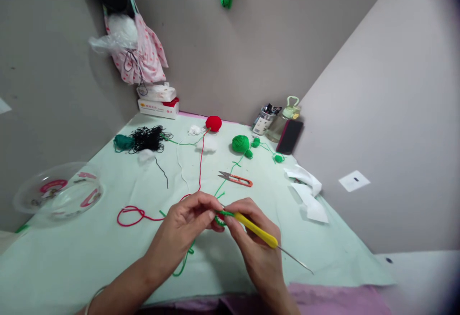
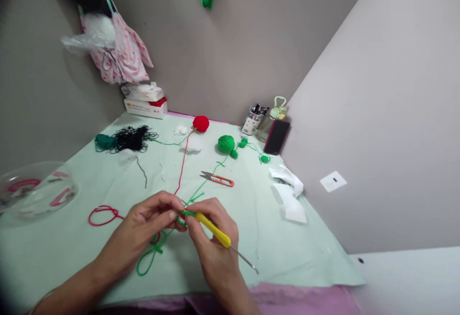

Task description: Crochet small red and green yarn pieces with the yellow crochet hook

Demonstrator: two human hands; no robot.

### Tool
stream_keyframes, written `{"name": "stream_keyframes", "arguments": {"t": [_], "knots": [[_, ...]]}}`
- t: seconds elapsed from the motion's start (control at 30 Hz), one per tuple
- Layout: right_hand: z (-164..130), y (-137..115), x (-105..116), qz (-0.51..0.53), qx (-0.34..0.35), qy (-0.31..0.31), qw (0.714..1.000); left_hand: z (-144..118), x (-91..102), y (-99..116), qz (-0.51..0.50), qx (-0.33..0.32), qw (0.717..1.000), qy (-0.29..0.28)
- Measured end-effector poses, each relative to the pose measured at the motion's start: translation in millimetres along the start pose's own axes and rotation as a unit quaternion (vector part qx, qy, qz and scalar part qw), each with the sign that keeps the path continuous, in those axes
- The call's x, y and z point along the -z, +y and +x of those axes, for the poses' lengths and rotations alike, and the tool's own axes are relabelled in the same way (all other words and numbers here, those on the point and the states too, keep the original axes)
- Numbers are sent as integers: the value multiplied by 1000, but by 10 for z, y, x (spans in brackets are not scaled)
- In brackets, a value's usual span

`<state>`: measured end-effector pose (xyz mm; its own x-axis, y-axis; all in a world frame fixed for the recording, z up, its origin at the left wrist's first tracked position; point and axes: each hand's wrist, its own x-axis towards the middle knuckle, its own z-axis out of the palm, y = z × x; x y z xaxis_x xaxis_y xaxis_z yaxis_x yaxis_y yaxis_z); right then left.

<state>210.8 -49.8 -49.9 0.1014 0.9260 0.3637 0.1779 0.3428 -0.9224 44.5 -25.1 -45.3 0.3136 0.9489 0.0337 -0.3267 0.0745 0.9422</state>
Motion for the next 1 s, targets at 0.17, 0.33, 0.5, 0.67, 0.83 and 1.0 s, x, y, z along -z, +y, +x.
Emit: {"name": "stream_keyframes", "arguments": {"t": [0.17,0.33,0.5,0.67,0.83,1.0], "knots": [[4,7,26,44,-37,-5,998,-23,0,-4,-14,12,1000,-10],[0,19,28,60,-74,-16,995,-65,31,22,51,-14,999,-11],[-30,6,10,48,-9,-19,999,-71,-49,-42,35,4,998,54],[-55,24,25,46,18,-11,999,-35,-47,-51,45,13,996,81],[-66,87,105,123,-18,-16,992,53,95,50,147,-13,986,73],[-77,115,162,137,-4,-32,990,109,36,80,-95,99,987,-87]]}}
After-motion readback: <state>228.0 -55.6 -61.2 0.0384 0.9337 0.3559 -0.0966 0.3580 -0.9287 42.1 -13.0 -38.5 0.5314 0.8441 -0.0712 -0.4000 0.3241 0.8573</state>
